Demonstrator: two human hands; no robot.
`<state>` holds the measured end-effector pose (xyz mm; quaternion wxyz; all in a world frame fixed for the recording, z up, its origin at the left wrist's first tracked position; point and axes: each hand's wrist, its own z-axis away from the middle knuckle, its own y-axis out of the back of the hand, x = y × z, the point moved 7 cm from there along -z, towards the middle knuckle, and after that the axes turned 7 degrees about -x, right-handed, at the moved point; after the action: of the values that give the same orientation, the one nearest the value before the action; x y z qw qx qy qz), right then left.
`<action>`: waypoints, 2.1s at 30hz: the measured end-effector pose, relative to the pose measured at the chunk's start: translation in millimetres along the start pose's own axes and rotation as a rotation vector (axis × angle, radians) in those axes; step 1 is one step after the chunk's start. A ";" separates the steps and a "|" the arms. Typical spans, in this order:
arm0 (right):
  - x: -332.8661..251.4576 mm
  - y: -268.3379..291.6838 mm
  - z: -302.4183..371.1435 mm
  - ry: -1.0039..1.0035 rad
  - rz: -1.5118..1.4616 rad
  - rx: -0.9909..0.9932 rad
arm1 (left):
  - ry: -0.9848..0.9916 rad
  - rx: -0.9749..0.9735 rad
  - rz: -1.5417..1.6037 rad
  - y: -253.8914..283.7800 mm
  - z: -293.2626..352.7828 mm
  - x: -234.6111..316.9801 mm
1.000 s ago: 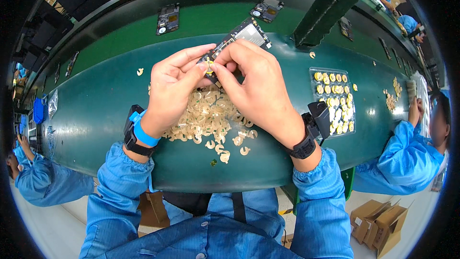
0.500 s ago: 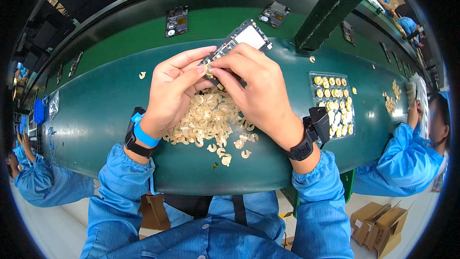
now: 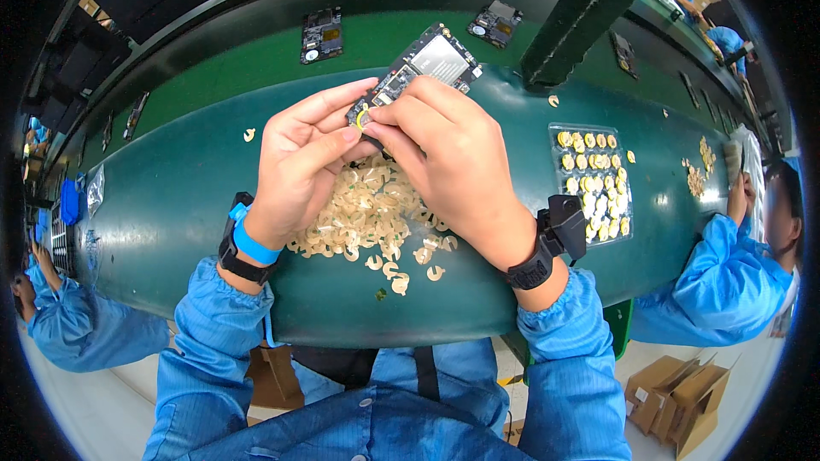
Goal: Installing small components onto circuit boards on an electronics assembly line.
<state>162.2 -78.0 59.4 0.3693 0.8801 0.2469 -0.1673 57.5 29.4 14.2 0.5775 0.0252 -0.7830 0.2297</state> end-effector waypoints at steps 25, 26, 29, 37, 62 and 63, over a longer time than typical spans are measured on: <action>-7.9 15.5 0.1 0.164 0.043 0.154 | -0.025 0.105 0.049 12.2 -1.5 6.8; -8.2 15.1 -0.1 0.169 0.053 0.148 | -0.017 0.105 0.039 12.2 -1.5 6.2; -7.7 13.3 0.1 0.173 0.066 0.146 | -0.019 0.090 0.044 10.7 -1.2 5.8; -5.6 10.6 0.3 0.172 0.078 0.124 | 0.007 0.097 0.043 8.1 -1.0 5.3; -4.3 3.5 0.4 0.022 0.059 0.112 | -0.046 -0.033 0.177 -3.7 -2.0 6.0; -3.2 3.3 0.6 0.016 0.046 0.114 | -0.048 -0.034 0.178 -4.5 -1.9 5.8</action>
<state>161.4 -81.5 62.4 0.3204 0.9065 0.2195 -0.1658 58.7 27.4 21.4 0.5363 -0.0489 -0.7994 0.2663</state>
